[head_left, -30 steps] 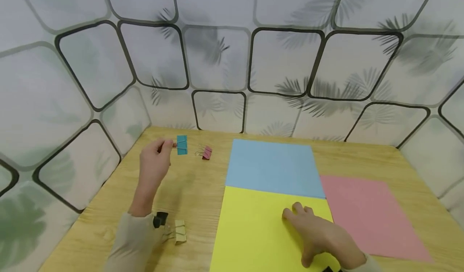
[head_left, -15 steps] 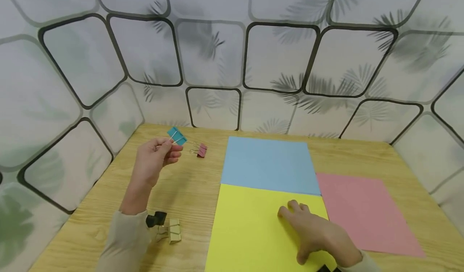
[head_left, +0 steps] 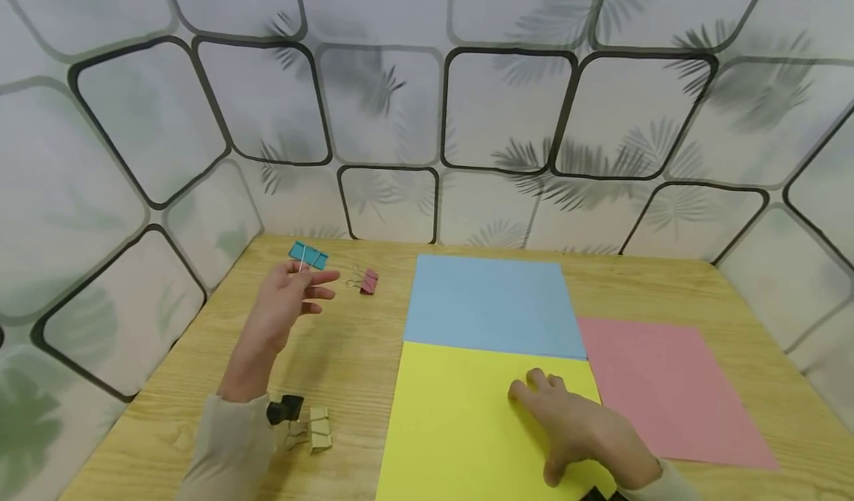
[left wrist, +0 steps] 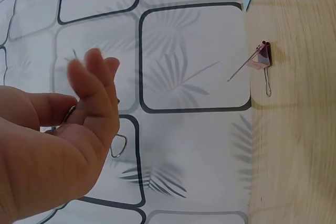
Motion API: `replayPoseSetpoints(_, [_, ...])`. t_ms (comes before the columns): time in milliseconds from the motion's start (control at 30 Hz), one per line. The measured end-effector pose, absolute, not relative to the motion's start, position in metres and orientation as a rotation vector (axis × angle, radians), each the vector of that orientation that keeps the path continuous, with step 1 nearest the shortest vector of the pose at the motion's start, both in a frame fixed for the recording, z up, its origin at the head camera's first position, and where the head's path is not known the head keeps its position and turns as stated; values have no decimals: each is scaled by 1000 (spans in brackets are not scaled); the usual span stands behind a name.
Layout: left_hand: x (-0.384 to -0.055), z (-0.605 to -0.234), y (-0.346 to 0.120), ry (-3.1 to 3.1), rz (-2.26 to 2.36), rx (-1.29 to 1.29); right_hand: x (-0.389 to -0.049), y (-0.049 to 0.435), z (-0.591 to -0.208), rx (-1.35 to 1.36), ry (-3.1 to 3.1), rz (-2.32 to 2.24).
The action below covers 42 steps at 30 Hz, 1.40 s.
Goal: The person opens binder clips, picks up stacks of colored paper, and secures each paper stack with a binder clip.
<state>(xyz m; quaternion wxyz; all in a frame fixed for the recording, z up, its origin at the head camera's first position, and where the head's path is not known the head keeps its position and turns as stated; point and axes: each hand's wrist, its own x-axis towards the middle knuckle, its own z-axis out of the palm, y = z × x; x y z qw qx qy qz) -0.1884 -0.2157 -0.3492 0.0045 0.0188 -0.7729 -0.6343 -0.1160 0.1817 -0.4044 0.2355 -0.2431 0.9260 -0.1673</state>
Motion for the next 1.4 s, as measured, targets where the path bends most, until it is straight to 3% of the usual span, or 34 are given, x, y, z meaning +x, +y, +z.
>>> replayPoseSetpoints(433, [-191, -351, -222, -2019, -2219, 235, -117, 181, -405, -659, 2548, -433])
replayPoseSetpoints(800, [-190, -352, -224, -1830, -2508, -101, -117, 181, -404, -647, 2540, -442])
replayPoseSetpoints(1400, [-190, -352, -220, -1910, -2437, -14, -117, 182, -406, -695, 2564, -425])
